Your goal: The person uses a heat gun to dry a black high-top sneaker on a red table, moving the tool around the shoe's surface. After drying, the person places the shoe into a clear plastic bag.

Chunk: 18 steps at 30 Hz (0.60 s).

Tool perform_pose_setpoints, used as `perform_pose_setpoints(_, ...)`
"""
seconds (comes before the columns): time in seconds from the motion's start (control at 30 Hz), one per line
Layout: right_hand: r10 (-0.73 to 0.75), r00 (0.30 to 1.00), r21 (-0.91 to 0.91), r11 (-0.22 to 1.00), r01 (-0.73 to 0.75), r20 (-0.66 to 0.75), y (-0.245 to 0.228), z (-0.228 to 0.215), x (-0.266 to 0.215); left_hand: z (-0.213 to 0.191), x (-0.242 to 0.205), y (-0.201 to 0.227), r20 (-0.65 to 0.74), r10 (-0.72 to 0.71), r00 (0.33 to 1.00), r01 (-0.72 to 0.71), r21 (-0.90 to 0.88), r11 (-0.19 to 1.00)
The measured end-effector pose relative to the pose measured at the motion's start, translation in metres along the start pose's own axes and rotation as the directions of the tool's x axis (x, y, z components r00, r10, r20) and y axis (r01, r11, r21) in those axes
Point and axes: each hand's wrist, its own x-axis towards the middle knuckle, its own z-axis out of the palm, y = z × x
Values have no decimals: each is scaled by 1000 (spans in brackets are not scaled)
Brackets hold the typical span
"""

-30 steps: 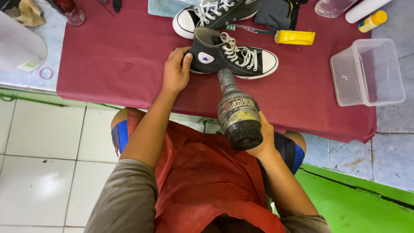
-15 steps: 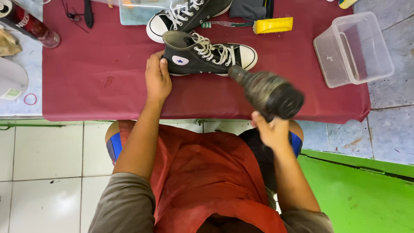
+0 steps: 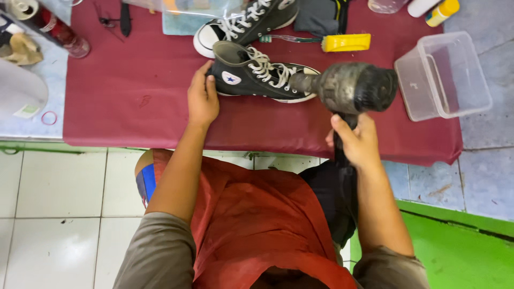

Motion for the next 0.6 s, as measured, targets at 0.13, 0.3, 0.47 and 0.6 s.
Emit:
perform_pose_setpoints(0.13, -334, 943, -133, 934, 331, 0, 40, 23, -22, -3, -5, 0, 45, -83, 996, 85, -36, 996)
perform_pose_setpoints(0.3, -173, 983, -12, 985, 174, 56, 52, 58, -62, -4, -53, 24, 99, -154, 983, 156, -13, 988)
perform_pose_setpoints(0.47, -425, 895, 258, 888, 382, 136, 85, 55, -88, -6, -88, 58, 124, -90, 988, 98, -62, 993)
perform_pose_setpoints(0.6, -244, 920, 53, 969, 240, 305, 114, 34, -105, -11, -83, 73, 323, 78, 943, -32, -145, 989)
